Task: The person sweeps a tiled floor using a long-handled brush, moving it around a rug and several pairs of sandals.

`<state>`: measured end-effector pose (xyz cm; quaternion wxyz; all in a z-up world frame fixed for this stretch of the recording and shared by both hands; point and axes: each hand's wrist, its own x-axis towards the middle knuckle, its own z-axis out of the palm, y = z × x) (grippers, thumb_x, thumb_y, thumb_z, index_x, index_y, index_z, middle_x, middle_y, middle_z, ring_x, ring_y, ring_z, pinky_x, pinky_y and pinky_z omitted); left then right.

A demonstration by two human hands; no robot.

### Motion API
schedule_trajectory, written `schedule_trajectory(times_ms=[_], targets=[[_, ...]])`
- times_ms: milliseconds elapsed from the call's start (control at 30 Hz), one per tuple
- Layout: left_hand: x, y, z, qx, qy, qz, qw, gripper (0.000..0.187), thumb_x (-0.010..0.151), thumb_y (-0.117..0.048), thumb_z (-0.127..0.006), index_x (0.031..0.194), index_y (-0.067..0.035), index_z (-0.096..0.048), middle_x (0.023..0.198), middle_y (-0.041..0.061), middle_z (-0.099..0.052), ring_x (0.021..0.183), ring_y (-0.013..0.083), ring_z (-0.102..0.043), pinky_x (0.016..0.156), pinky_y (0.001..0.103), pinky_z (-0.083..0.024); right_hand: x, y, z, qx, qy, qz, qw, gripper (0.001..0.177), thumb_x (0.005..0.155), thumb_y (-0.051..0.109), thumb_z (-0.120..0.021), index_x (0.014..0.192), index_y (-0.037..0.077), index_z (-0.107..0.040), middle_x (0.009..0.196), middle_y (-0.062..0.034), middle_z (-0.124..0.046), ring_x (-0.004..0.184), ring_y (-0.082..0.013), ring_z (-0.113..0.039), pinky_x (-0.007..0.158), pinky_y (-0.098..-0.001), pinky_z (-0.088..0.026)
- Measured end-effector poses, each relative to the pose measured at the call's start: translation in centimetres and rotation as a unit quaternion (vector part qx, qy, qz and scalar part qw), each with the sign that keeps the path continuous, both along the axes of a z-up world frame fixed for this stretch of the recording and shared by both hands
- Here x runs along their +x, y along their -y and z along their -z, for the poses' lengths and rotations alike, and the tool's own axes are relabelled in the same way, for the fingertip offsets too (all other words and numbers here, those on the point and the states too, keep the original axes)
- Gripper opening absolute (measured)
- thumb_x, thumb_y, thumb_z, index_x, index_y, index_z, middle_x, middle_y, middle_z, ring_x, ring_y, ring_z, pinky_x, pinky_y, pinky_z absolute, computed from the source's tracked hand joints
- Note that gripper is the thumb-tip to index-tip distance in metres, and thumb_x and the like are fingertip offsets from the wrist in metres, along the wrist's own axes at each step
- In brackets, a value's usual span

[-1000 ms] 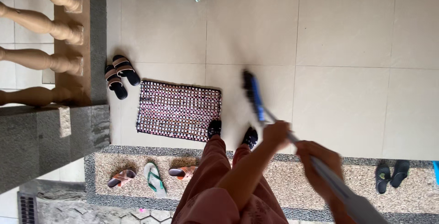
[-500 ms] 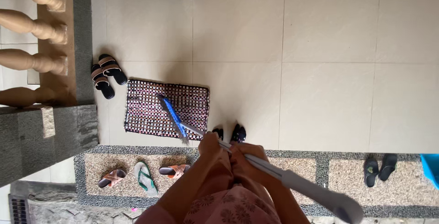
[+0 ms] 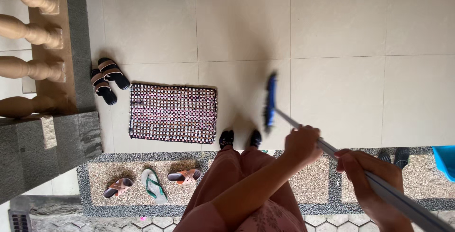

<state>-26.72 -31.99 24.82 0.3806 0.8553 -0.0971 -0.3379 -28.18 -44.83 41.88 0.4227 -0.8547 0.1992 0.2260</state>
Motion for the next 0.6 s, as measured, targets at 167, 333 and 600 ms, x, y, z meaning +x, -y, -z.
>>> schedule_trajectory(times_ms=[167,333,600], targets=[[-2.4,-10.9,4.3,0.171,-0.083,-0.077,0.979,0.017,0.099,-0.023,-0.063,0.096,-0.008,-0.07,0.096,0.013,-0.068,0.092,0.0282,-0.068,0.086,0.048,-0.057,1.3,-5.9,6.7,0.297,0.025,-0.04,0.954,0.024,0.098,0.018,-0.061,0.102,0.001,-0.078,0.091,-0.0119,-0.082,0.076,-0.0187,-0.075,0.068,-0.0294,-0.065],[-8.4,-17.7,12.6,0.293,-0.092,-0.142,0.941,0.018,0.095,-0.025,-0.065,0.102,-0.009,-0.067,0.108,0.015,-0.065,0.097,0.0338,-0.069,0.083,0.047,-0.058,0.5,-10.3,9.2,0.231,-0.057,-0.154,0.959,0.025,0.101,0.023,-0.062,0.102,0.005,-0.079,0.079,-0.0074,-0.077,0.058,-0.0129,-0.062,0.052,-0.0271,-0.051],[-2.7,8.5,13.8,0.147,-0.097,-0.141,0.974,0.024,0.088,-0.031,-0.074,0.103,-0.012,-0.072,0.111,0.011,-0.068,0.097,0.0301,-0.073,0.084,0.046,-0.059,2.2,8.7,8.3,0.173,0.033,-0.14,0.974,0.02,0.096,0.016,-0.063,0.1,0.002,-0.077,0.071,-0.0028,-0.074,0.049,-0.0045,-0.056,0.04,-0.0226,-0.043]])
